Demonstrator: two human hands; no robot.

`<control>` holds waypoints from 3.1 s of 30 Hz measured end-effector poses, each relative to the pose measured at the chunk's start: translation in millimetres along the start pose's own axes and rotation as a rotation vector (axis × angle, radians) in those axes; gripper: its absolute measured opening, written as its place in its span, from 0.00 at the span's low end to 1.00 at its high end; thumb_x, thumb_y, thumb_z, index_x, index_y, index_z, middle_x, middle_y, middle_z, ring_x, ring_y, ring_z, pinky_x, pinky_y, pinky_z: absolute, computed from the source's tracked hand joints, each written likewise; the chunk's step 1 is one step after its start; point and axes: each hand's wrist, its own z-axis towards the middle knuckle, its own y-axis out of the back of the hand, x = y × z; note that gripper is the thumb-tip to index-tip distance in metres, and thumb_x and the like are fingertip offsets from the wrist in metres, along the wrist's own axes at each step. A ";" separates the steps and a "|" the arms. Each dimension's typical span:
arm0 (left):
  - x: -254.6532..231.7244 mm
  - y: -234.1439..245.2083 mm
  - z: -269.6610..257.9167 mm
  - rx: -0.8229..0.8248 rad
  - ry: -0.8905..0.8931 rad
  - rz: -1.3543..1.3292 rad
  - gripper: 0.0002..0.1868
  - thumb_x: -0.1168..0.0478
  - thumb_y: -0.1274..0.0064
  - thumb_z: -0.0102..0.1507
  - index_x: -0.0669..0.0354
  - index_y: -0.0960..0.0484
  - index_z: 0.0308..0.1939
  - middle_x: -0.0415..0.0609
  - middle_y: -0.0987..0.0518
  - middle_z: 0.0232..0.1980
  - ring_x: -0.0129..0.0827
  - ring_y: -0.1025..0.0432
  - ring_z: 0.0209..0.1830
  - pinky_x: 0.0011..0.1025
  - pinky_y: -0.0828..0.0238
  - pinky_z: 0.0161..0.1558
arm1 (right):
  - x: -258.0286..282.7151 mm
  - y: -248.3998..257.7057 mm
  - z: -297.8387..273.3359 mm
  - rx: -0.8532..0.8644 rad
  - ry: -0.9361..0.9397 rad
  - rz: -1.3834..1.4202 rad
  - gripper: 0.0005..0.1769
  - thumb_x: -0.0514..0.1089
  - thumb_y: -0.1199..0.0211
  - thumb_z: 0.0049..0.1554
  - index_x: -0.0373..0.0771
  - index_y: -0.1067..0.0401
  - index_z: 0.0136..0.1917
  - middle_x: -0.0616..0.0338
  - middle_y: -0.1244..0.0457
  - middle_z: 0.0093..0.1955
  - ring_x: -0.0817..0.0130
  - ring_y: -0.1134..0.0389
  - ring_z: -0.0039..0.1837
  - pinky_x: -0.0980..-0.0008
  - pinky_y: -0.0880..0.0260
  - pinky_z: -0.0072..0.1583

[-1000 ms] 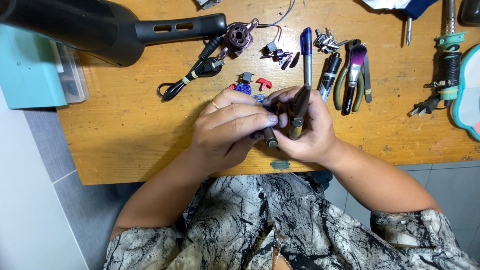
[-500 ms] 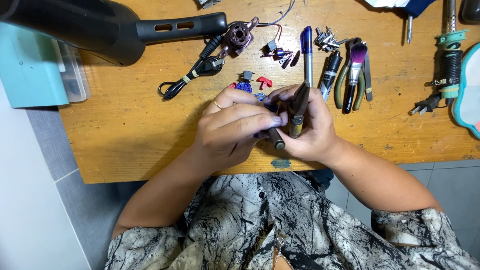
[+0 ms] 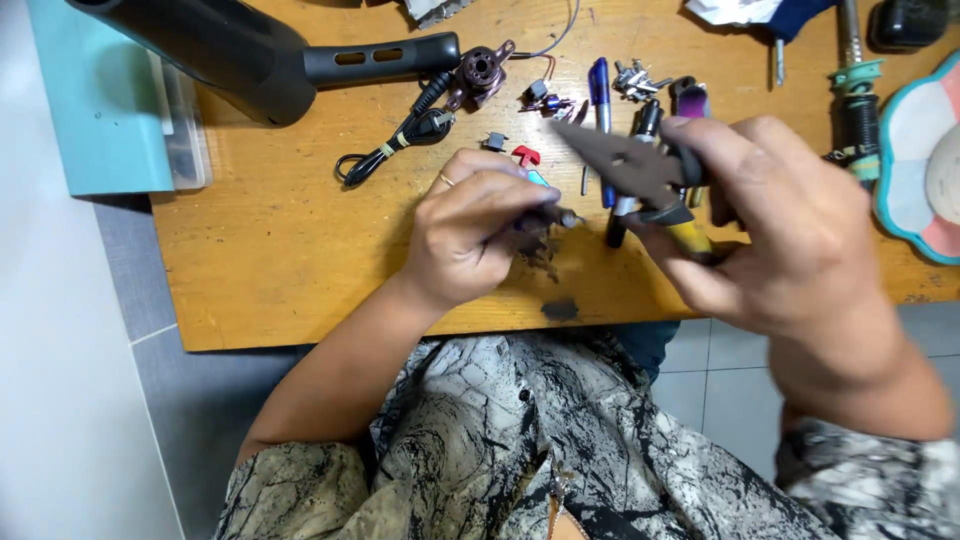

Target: Using needle-nose pliers to tap and press a small metal pin into a blue plastic component on a workbench.

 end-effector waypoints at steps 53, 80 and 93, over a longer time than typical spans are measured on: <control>-13.0 3.6 14.5 -0.059 0.001 0.000 0.10 0.70 0.32 0.75 0.65 0.12 0.60 0.55 0.10 0.52 0.52 0.19 0.55 0.46 0.16 0.59 | 6.3 18.1 12.1 0.086 -0.173 0.015 0.34 0.38 0.20 0.68 0.23 0.24 0.83 0.41 0.29 0.61 0.52 0.32 0.47 0.54 0.30 0.55; -13.9 4.9 14.1 -0.054 0.018 0.011 0.10 0.69 0.33 0.75 0.61 0.11 0.61 0.55 0.10 0.50 0.50 0.20 0.53 0.45 0.17 0.57 | 13.7 20.4 17.5 0.113 -0.137 0.011 0.34 0.37 0.22 0.66 0.23 0.24 0.82 0.39 0.29 0.62 0.49 0.29 0.52 0.53 0.28 0.56; -33.2 21.9 15.5 -0.203 0.020 -0.132 0.09 0.60 0.43 0.81 0.62 0.16 0.60 0.56 0.09 0.54 0.48 0.13 0.58 0.39 0.10 0.66 | -44.3 -82.3 -36.4 0.148 -0.583 -0.136 0.45 0.55 0.17 0.69 0.27 0.29 0.86 0.36 0.38 0.63 0.35 0.34 0.64 0.40 0.31 0.64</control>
